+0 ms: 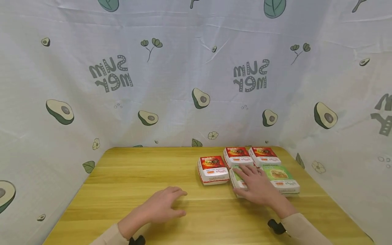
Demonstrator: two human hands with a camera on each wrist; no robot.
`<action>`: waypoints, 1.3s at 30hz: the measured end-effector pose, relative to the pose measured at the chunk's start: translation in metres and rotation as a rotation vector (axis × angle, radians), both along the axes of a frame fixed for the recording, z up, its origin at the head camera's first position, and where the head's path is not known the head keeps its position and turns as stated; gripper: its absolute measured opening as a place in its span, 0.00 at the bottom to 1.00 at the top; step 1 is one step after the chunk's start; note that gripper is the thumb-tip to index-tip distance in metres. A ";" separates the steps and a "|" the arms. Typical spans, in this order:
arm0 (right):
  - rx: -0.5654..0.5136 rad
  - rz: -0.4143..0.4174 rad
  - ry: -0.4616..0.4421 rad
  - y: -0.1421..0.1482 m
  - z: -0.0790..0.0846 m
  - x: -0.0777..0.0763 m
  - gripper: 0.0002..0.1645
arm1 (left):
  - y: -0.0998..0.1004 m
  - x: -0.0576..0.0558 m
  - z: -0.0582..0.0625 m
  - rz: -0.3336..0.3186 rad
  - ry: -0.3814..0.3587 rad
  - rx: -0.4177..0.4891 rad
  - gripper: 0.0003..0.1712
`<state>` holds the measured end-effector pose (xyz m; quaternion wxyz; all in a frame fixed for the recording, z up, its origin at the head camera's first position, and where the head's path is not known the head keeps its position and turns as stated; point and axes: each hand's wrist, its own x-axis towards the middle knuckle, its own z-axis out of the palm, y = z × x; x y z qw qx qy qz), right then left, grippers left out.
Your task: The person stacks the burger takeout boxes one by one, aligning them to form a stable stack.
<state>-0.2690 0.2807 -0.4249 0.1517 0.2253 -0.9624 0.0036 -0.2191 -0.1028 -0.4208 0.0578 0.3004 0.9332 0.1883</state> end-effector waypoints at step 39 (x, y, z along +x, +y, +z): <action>-0.008 -0.013 -0.017 0.003 -0.010 0.001 0.46 | 0.081 -0.084 0.001 0.061 0.064 0.319 0.45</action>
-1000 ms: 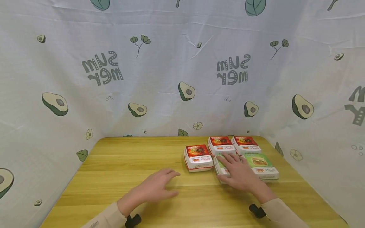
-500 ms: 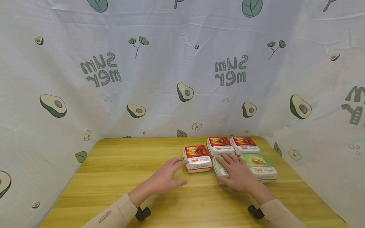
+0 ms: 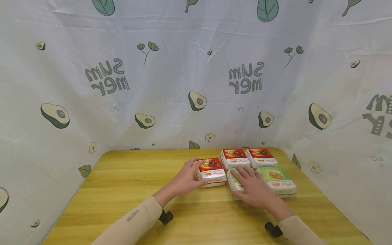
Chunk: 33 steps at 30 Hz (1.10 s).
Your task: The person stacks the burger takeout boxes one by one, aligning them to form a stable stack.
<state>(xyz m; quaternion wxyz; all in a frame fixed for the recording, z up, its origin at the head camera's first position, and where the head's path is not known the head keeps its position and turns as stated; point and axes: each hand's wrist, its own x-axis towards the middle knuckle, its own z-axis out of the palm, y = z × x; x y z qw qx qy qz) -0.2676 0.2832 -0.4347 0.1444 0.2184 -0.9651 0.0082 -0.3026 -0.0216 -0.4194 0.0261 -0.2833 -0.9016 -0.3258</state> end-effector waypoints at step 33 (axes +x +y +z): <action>-0.015 0.005 0.015 -0.001 0.000 0.002 0.46 | 0.034 -0.036 -0.019 0.039 -0.131 -0.064 0.57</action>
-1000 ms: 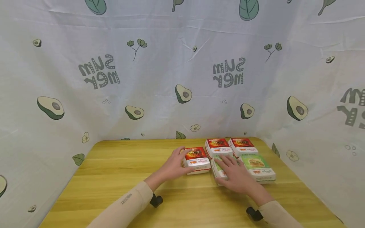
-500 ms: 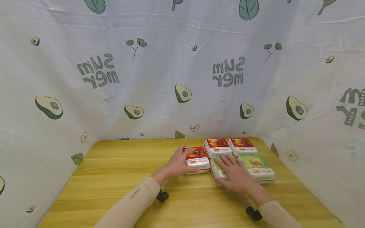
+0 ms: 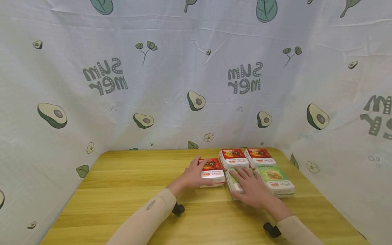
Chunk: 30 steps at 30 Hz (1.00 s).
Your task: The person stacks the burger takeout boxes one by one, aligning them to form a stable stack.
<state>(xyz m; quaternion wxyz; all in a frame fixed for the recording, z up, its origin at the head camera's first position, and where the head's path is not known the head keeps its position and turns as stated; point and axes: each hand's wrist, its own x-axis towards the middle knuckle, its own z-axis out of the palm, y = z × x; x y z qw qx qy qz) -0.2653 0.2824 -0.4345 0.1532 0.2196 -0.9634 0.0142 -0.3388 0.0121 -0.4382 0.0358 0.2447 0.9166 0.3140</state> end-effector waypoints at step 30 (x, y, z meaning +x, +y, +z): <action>0.009 -0.019 -0.027 0.001 -0.004 -0.004 0.47 | -0.028 0.007 0.000 0.035 -0.038 -0.029 0.56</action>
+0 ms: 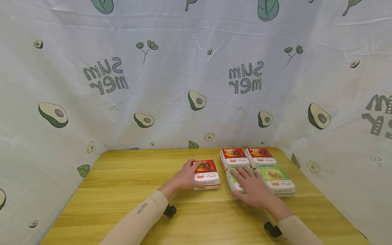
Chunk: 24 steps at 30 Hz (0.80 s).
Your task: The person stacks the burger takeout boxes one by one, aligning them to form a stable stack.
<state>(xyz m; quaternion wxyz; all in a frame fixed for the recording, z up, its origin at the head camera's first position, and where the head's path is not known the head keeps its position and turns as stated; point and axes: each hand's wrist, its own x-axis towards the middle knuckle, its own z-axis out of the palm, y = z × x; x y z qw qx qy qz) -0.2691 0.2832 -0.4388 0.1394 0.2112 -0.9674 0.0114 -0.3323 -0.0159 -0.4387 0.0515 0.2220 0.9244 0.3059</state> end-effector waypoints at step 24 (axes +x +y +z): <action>-0.005 -0.022 -0.018 -0.002 0.006 0.004 0.46 | -0.036 0.013 -0.002 0.005 0.055 -0.053 0.57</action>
